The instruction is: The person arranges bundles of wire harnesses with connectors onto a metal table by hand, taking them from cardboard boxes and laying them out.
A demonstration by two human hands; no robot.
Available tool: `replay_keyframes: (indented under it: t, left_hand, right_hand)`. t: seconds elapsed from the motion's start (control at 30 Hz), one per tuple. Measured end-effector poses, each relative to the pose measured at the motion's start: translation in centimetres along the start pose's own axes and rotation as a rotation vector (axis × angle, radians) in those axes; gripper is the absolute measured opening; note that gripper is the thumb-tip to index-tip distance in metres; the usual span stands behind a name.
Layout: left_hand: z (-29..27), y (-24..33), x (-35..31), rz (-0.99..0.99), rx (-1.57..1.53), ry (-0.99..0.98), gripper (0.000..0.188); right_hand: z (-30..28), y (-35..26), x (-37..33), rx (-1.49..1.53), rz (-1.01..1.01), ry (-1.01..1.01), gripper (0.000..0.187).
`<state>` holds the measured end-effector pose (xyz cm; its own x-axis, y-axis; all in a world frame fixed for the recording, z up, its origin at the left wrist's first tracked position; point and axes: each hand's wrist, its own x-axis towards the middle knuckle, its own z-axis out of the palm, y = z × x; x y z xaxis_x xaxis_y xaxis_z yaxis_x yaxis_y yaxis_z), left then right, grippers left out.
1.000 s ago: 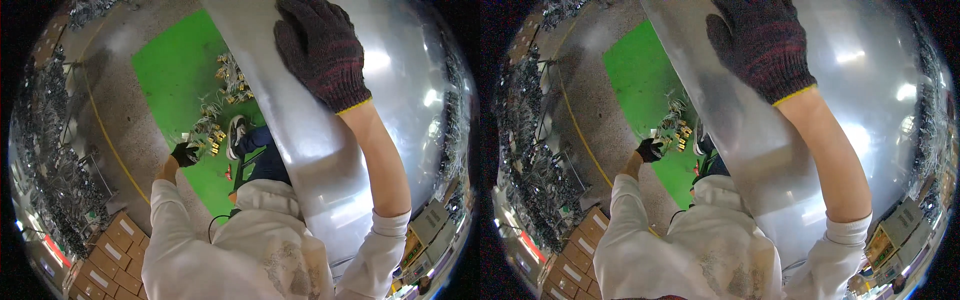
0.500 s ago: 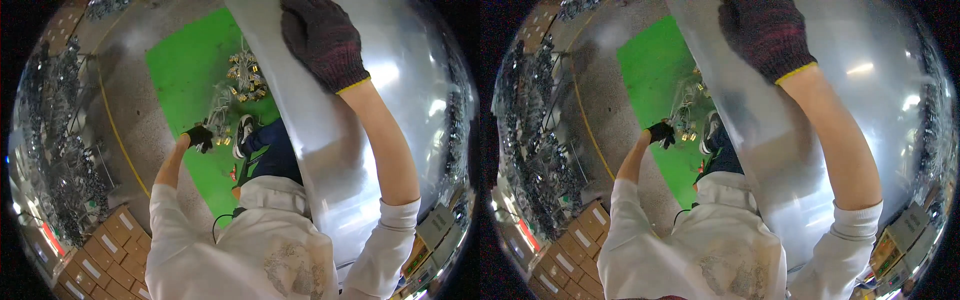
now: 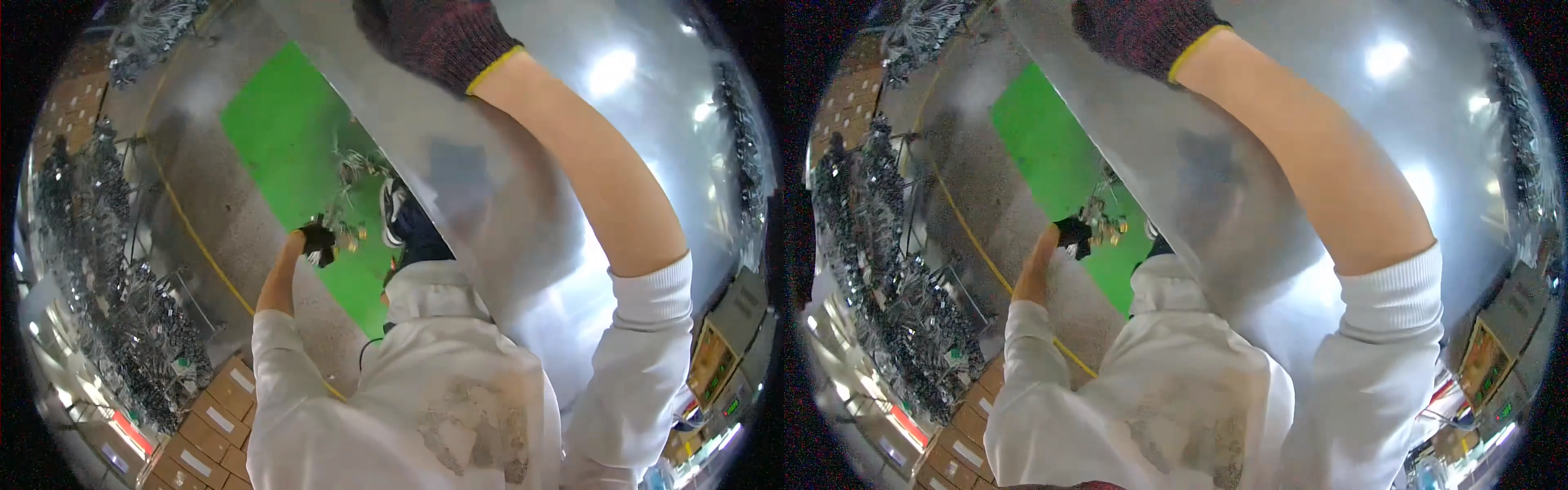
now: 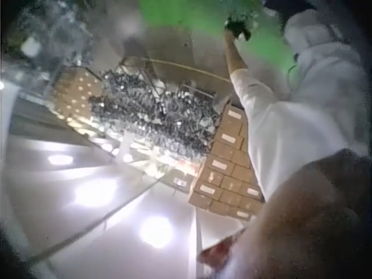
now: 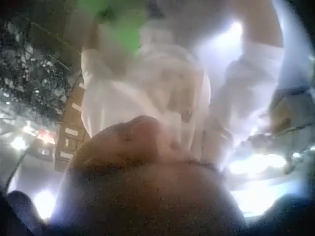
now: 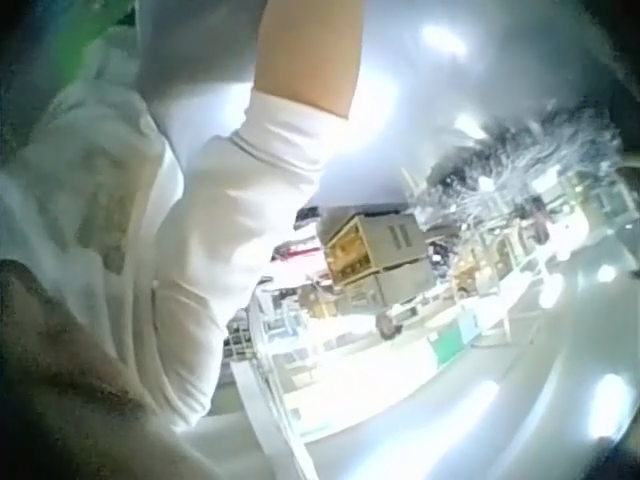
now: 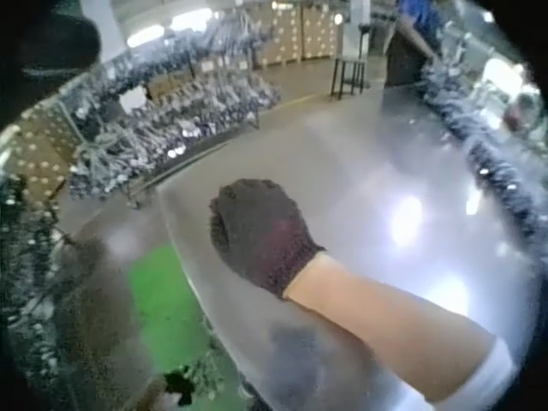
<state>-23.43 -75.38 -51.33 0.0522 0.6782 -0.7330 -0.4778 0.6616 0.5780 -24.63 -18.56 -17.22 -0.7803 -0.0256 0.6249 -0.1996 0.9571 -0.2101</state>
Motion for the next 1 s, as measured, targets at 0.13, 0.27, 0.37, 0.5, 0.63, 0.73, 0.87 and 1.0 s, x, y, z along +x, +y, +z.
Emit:
replay_keyframes:
  t: [0.13, 0.27, 0.37, 0.5, 0.63, 0.73, 0.87, 1.0]
  left_hand:
    - [-5.8, -0.9, -12.3, -0.209, -0.464, 0.24, 0.038]
    - [-3.7, -7.6, -21.1, 0.071, 0.204, 0.603, 0.03]
    - [-3.9, -10.3, -16.9, -0.034, -0.335, 0.957, 0.034]
    - [-2.1, -10.2, -4.8, 0.089, 0.896, 0.976, 0.032]
    - [-3.8, -3.9, 1.8, -0.166, 1.688, 0.658, 0.023]
    - [-0.5, 11.4, 6.5, -0.135, 1.572, 0.671, 0.02]
    - [-9.0, -5.3, -16.4, -0.391, 0.878, 1.164, 0.02]
    - [-3.3, 0.3, -1.0, 0.122, 0.444, 0.863, 0.02]
  right_hand:
    - [0.7, 1.7, 0.2, 0.079, -0.052, 0.231, 0.017]
    - [1.8, 2.8, -0.1, 0.097, -0.045, 0.165, 0.018]
    - [1.9, 3.5, -0.1, 0.048, -0.164, 0.233, 0.018]
    - [1.6, 1.9, 0.7, 0.026, -0.008, 0.099, 0.019]
    - [3.2, 1.4, 0.0, 0.033, -0.026, 0.109, 0.02]
    - [1.6, 6.0, -2.4, -0.099, -0.059, 0.096, 0.02]
    - [1.1, 1.2, 1.2, 0.121, -0.027, 0.167, 0.018]
    - [2.0, 3.3, -0.6, 0.029, -0.12, 0.184, 0.014]
